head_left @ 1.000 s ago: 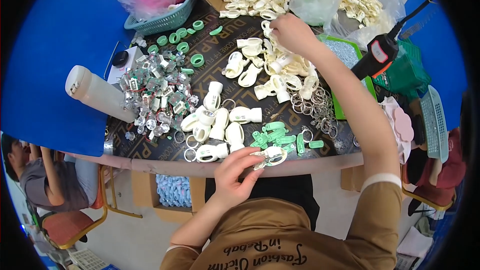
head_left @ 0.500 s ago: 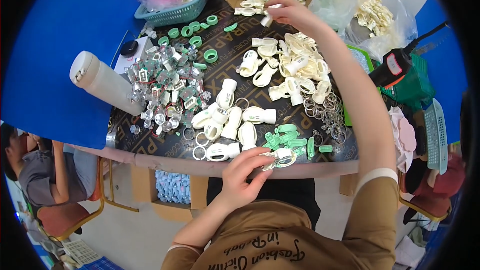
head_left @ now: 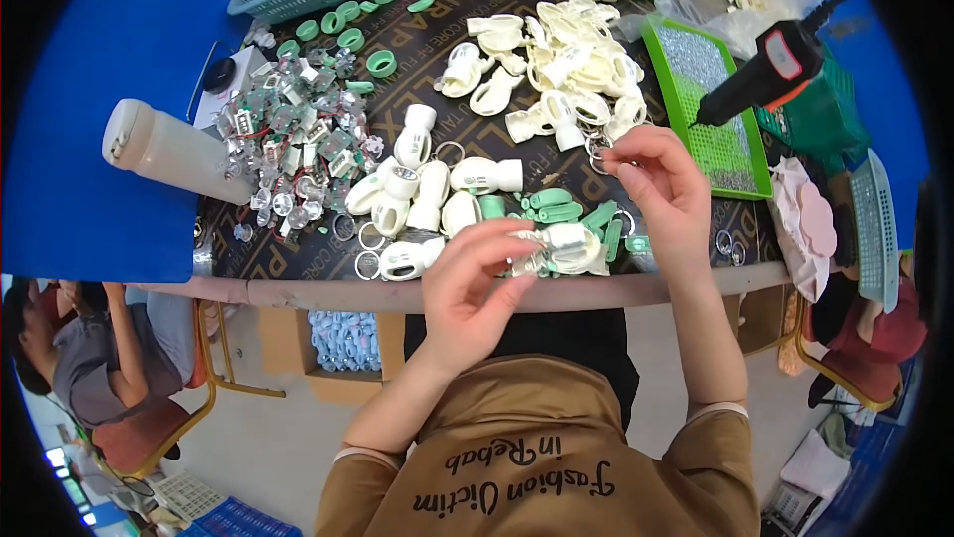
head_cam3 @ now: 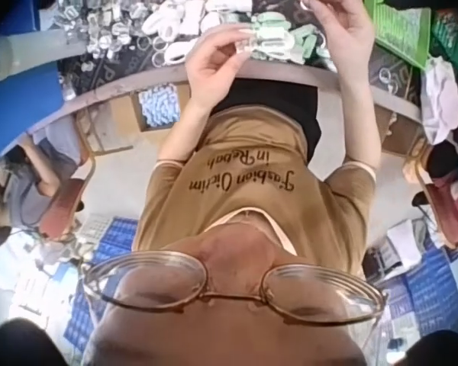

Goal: The person is assembling small white plastic components by inserting metal and green plastic parts into them using their hands.

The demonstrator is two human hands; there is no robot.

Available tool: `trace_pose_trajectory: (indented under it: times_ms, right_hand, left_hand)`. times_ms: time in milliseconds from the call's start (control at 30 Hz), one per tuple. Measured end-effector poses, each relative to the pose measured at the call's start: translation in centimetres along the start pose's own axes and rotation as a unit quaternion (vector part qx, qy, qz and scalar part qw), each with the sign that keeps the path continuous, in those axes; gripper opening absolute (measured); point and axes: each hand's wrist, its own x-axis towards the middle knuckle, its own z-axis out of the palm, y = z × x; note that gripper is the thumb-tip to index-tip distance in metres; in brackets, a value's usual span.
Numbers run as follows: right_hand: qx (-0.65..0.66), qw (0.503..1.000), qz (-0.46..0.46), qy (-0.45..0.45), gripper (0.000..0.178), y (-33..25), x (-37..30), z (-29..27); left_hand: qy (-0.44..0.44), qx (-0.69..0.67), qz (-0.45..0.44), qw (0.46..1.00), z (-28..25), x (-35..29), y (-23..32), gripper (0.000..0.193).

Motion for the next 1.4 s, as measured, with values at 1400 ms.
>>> trace_pose_trajectory:
  times_ms: [1400]
  right_hand:
    - [-0.371,0.920,0.108,0.066,0.026,-3.1,-11.1,-6.6]
  left_hand:
    - [0.044,0.000,0.039,0.998,-0.6,-0.3,-1.6,0.027]
